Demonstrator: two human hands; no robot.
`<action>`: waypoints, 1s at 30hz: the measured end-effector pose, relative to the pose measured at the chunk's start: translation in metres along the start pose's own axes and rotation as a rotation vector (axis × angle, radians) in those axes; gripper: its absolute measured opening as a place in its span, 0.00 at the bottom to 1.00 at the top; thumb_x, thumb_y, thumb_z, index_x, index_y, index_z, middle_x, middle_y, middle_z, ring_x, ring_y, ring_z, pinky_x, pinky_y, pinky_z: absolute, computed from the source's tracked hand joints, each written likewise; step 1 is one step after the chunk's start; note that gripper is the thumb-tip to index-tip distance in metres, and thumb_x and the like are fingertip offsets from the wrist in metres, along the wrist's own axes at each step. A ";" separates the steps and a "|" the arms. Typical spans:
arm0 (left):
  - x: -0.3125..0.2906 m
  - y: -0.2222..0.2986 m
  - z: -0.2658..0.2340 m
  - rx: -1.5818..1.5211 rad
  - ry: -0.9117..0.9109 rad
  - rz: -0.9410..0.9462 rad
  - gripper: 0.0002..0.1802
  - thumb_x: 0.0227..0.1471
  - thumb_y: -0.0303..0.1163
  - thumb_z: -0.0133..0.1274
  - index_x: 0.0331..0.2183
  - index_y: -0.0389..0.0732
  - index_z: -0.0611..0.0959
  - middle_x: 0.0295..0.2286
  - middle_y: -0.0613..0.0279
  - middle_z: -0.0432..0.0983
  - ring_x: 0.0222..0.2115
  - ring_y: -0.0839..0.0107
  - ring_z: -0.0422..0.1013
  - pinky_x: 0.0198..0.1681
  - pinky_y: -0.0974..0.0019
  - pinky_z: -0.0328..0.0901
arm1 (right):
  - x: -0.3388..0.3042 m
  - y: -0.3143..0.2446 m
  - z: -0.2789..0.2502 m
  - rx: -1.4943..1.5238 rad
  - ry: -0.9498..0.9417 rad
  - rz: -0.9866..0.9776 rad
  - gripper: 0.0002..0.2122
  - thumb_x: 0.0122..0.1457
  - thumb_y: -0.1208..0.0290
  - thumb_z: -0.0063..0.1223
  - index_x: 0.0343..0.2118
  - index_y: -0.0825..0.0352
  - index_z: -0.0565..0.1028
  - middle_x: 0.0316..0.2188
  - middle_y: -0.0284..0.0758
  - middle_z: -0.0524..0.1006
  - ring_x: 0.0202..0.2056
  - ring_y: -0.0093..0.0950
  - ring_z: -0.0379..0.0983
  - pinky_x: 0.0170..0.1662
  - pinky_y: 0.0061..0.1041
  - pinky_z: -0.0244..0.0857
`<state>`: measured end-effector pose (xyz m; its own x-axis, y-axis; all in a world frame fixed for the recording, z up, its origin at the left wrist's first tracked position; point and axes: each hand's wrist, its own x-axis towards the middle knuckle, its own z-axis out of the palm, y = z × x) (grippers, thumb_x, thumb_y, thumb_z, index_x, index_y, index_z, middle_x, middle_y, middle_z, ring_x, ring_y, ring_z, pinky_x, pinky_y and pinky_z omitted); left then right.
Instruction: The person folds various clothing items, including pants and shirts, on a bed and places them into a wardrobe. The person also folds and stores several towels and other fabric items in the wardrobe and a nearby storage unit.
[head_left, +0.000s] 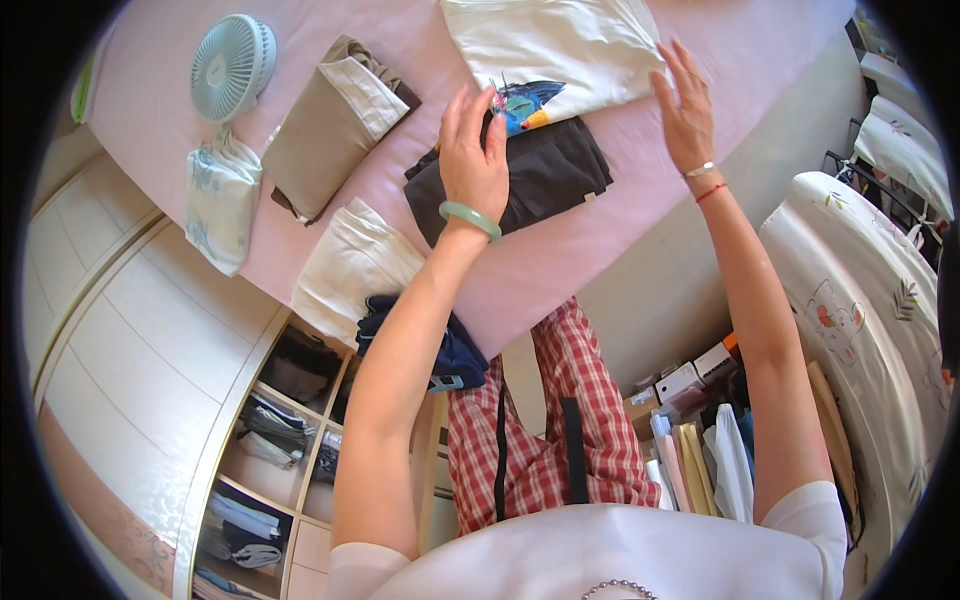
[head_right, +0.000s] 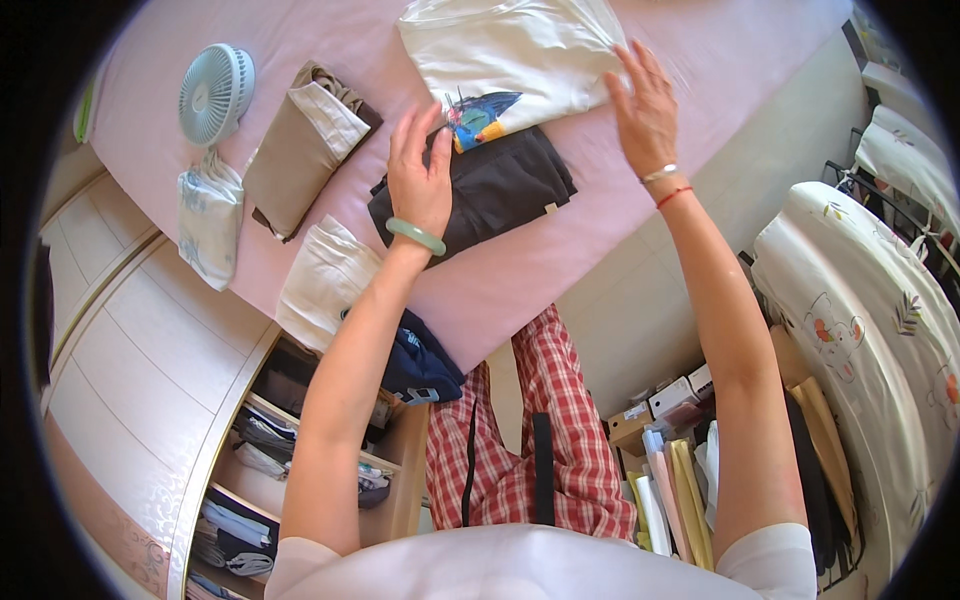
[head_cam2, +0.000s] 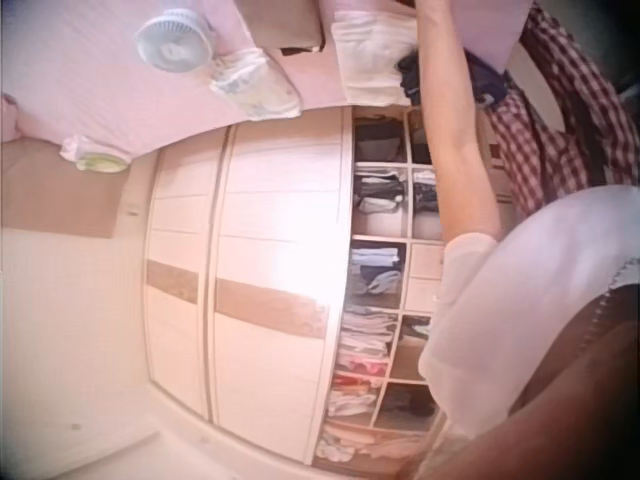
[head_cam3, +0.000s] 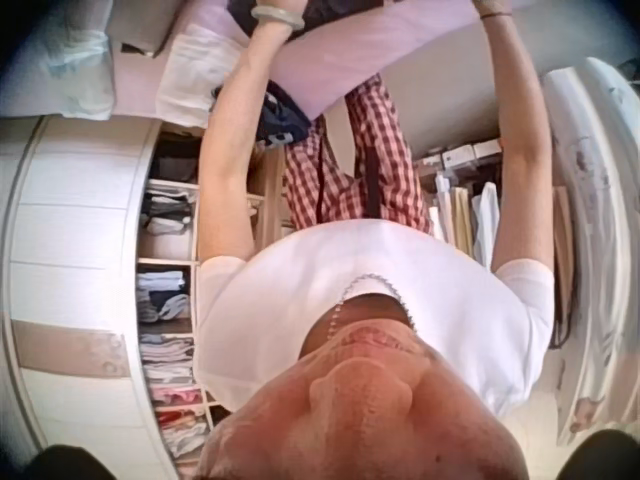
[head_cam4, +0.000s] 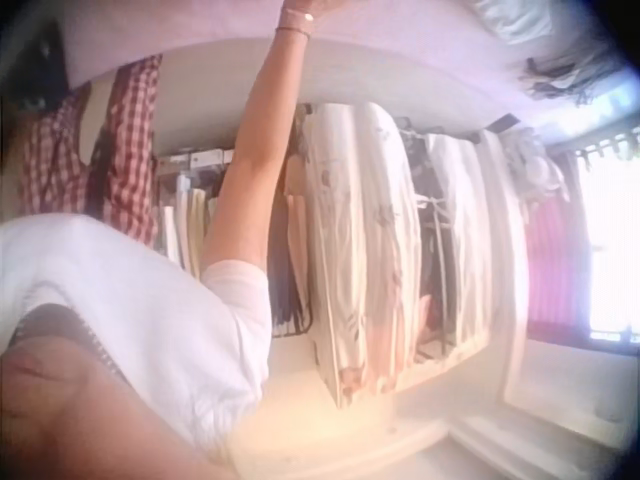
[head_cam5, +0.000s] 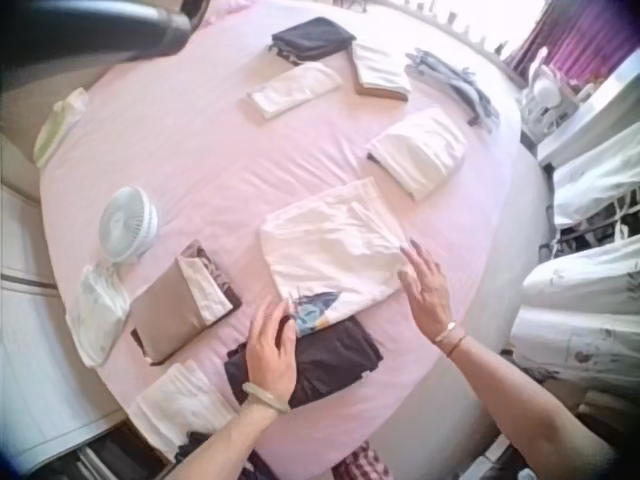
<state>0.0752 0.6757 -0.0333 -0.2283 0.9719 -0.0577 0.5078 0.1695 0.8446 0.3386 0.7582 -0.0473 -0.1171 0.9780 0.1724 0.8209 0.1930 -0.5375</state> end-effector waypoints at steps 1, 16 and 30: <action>0.014 0.000 0.006 0.022 0.027 0.103 0.19 0.55 0.32 0.51 0.49 0.42 0.76 0.54 0.46 0.62 0.53 0.49 0.61 0.55 0.57 0.58 | 0.010 -0.012 0.008 -0.092 0.001 -0.092 0.21 0.58 0.58 0.53 0.54 0.56 0.69 0.60 0.37 0.63 0.59 0.35 0.59 0.58 0.32 0.55; 0.107 -0.080 0.061 0.612 -0.151 0.491 0.37 0.52 0.65 0.39 0.61 0.69 0.56 0.64 0.56 0.38 0.65 0.53 0.35 0.62 0.38 0.33 | 0.065 -0.002 0.067 -0.444 -0.337 -0.336 0.32 0.58 0.52 0.45 0.63 0.61 0.54 0.66 0.35 0.49 0.67 0.33 0.40 0.66 0.41 0.31; 0.107 -0.085 0.065 0.596 -0.141 0.492 0.37 0.51 0.63 0.44 0.61 0.67 0.59 0.64 0.54 0.39 0.64 0.52 0.37 0.61 0.37 0.34 | 0.065 0.001 0.071 -0.411 -0.309 -0.316 0.31 0.56 0.53 0.47 0.62 0.60 0.58 0.65 0.34 0.52 0.66 0.32 0.42 0.66 0.40 0.33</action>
<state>0.0620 0.7757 -0.1455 0.2254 0.9629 0.1485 0.8923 -0.2652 0.3654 0.2923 0.8277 -0.0957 -0.4966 0.8680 -0.0091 0.8616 0.4916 -0.1260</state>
